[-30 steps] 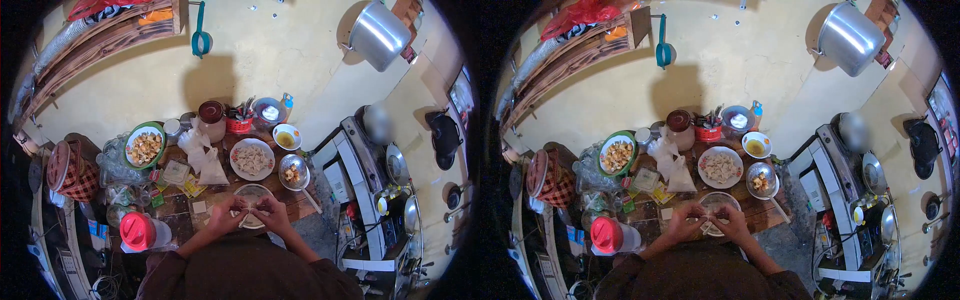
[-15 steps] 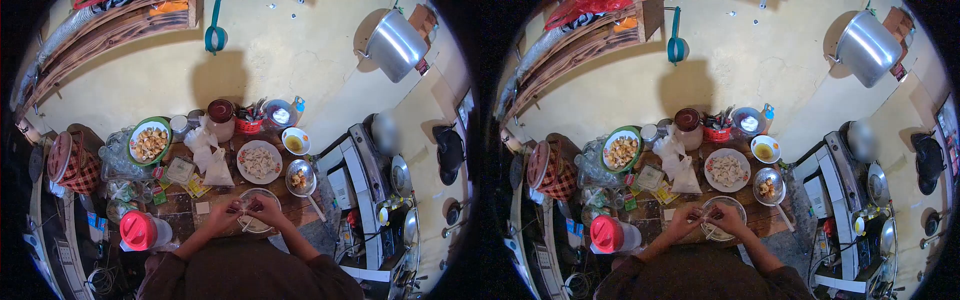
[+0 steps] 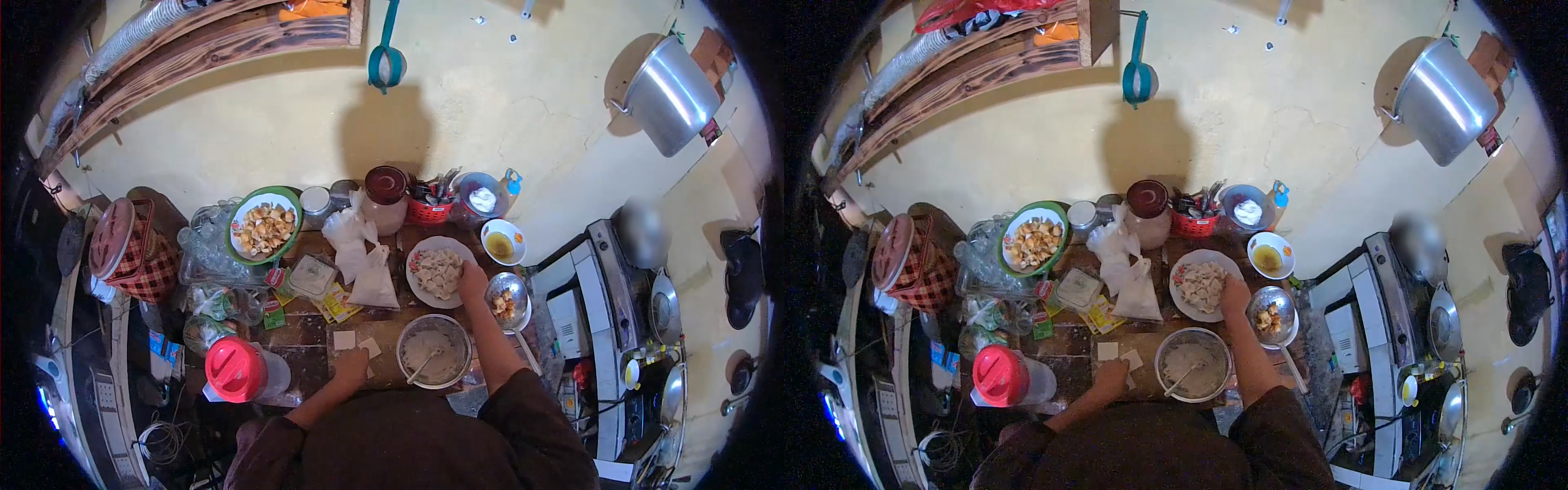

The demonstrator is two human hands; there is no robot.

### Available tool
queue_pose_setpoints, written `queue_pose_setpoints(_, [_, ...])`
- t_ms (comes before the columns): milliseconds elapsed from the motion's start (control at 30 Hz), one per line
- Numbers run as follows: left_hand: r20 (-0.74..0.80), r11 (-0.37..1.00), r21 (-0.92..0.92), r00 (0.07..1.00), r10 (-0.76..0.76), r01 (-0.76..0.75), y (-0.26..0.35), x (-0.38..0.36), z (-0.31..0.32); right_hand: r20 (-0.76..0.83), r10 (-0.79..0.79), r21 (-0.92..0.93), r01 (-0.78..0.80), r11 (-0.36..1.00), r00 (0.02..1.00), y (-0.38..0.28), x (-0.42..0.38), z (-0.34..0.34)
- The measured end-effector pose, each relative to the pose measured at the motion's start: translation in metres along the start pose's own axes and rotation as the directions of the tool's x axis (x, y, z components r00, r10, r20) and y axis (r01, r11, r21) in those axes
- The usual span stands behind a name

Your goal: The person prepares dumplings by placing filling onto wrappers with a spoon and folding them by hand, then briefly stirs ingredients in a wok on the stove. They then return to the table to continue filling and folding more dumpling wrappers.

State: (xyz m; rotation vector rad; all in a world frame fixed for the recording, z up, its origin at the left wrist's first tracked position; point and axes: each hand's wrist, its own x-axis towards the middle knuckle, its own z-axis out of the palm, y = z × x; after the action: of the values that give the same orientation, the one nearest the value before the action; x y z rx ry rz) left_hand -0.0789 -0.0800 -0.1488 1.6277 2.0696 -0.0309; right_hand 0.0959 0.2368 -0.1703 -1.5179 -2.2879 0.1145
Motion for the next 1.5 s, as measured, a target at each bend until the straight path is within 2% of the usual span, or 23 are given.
queue_pose_setpoints(167, [-0.116, 0.996, 0.091, 0.993, -0.008, 0.018, -0.006, 0.009, 0.021, 0.040, 0.074, -0.064, -0.072, 0.995, 0.996, -0.009, -0.004, -0.006])
queue_pose_setpoints(267, [-0.111, 0.997, 0.083, 0.994, 0.007, 0.002, -0.002, 0.004, 0.012, -0.079, -0.012, -0.016, 0.011, 1.000, 0.997, -0.008, -0.014, -0.015])
queue_pose_setpoints(333, [-0.068, 0.997, 0.006, 0.994, -0.080, 0.081, 0.002, 0.005, 0.008, -0.081, 0.004, 0.253, 0.017, 0.967, 0.997, -0.025, -0.027, -0.053])
queue_pose_setpoints(367, [-0.066, 0.997, 0.005, 0.995, -0.078, 0.078, 0.001, 0.008, 0.010, 0.010, -0.017, 0.360, 0.012, 0.933, 1.000, -0.035, -0.039, -0.074])
queue_pose_setpoints(467, [0.015, 0.994, 0.035, 0.994, -0.109, 0.108, -0.002, 0.012, 0.017, 0.327, -0.195, 0.468, 0.021, 0.884, 0.925, -0.053, -0.090, -0.114])
queue_pose_setpoints(533, [-0.093, 0.993, 0.058, 0.991, -0.099, 0.104, -0.001, 0.009, 0.017, 0.351, -0.459, 0.413, 0.305, 0.858, 0.816, -0.052, -0.127, -0.109])
queue_pose_setpoints(633, [-0.170, 0.997, 0.034, 0.983, -0.064, 0.071, -0.008, 0.010, 0.026, 0.348, -0.529, 0.450, 0.357, 0.819, 0.774, -0.068, -0.165, -0.106])
queue_pose_setpoints(667, [-0.165, 0.997, 0.037, 0.985, -0.058, 0.065, -0.005, 0.009, 0.022, 0.350, -0.523, 0.449, 0.351, 0.822, 0.777, -0.070, -0.169, -0.105])
queue_pose_setpoints(733, [-0.075, 0.987, 0.118, 0.992, -0.098, 0.106, 0.000, 0.007, 0.006, 0.431, -0.601, 0.372, 0.475, 0.798, 0.673, -0.071, -0.171, -0.099])
queue_pose_setpoints(833, [-0.080, 0.989, 0.134, 0.996, -0.050, 0.060, 0.000, 0.001, -0.004, 0.428, -0.621, 0.401, 0.478, 0.782, 0.656, -0.062, -0.171, -0.087])
queue_pose_setpoints(867, [-0.081, 0.989, 0.138, 0.996, -0.048, 0.059, 0.000, 0.000, -0.009, 0.425, -0.620, 0.402, 0.477, 0.782, 0.659, -0.059, -0.170, -0.089])
queue_pose_setpoints(933, [-0.107, 0.987, -0.128, 0.988, -0.116, 0.102, 0.001, -0.002, -0.022, 0.285, -0.508, 0.512, 0.319, 0.798, 0.813, -0.051, -0.166, -0.097])
queue_pose_setpoints(967, [-0.109, 0.987, -0.125, 0.988, -0.112, 0.098, 0.000, -0.003, -0.027, 0.281, -0.505, 0.511, 0.319, 0.799, 0.816, -0.047, -0.163, -0.104])
queue_pose_setpoints(1033, [-0.207, 0.896, -0.442, 0.977, -0.050, -0.048, -0.004, -0.005, -0.034, 0.127, -0.400, 0.537, 0.276, 0.797, 0.908, -0.044, -0.159, -0.127])
queue_pose_setpoints(1067, [-0.206, 0.896, -0.441, 0.977, -0.047, -0.050, -0.005, -0.002, -0.033, 0.127, -0.397, 0.535, 0.274, 0.799, 0.909, -0.046, -0.158, -0.138])
queue_pose_setpoints(1133, [-0.293, 0.778, -0.575, 0.952, 0.093, -0.253, -0.007, 0.005, -0.027, 0.040, -0.287, 0.584, 0.211, 0.784, 0.957, -0.050, -0.159, -0.159])
queue_pose_setpoints(1167, [-0.290, 0.779, -0.574, 0.952, 0.094, -0.252, -0.006, 0.006, -0.028, 0.041, -0.284, 0.584, 0.208, 0.784, 0.958, -0.052, -0.162, -0.163])
queue_pose_setpoints(1233, [-0.174, 0.507, -0.841, 0.982, 0.073, -0.187, 0.001, 0.010, -0.028, -0.222, -0.191, 0.573, 0.286, 0.768, 0.956, -0.052, -0.167, -0.168])
queue_pose_setpoints(1267, [-0.172, 0.508, -0.841, 0.982, 0.077, -0.187, 0.009, 0.010, -0.034, -0.222, -0.187, 0.572, 0.283, 0.770, 0.957, -0.049, -0.170, -0.160])
queue_pose_setpoints(1333, [0.111, -0.019, -0.994, 0.991, -0.072, 0.110, 0.025, 0.007, -0.046, -0.396, -0.024, 0.734, 0.333, 0.593, 0.918, -0.040, -0.179, -0.137])
queue_pose_setpoints(1367, [0.115, -0.016, -0.993, 0.991, -0.067, 0.114, 0.025, 0.009, -0.042, -0.396, -0.019, 0.733, 0.328, 0.595, 0.918, -0.043, -0.181, -0.138])
queue_pose_setpoints(1433, [0.253, -0.393, -0.888, 0.967, 0.019, 0.240, 0.021, 0.020, -0.025, -0.102, -0.084, 0.662, 0.131, 0.738, 0.991, -0.054, -0.186, -0.137])
queue_pose_setpoints(1500, [0.267, -0.446, -0.855, 0.962, 0.060, 0.265, 0.027, 0.024, -0.013, -0.079, -0.159, 0.619, 0.173, 0.766, 0.984, -0.061, -0.193, -0.120])
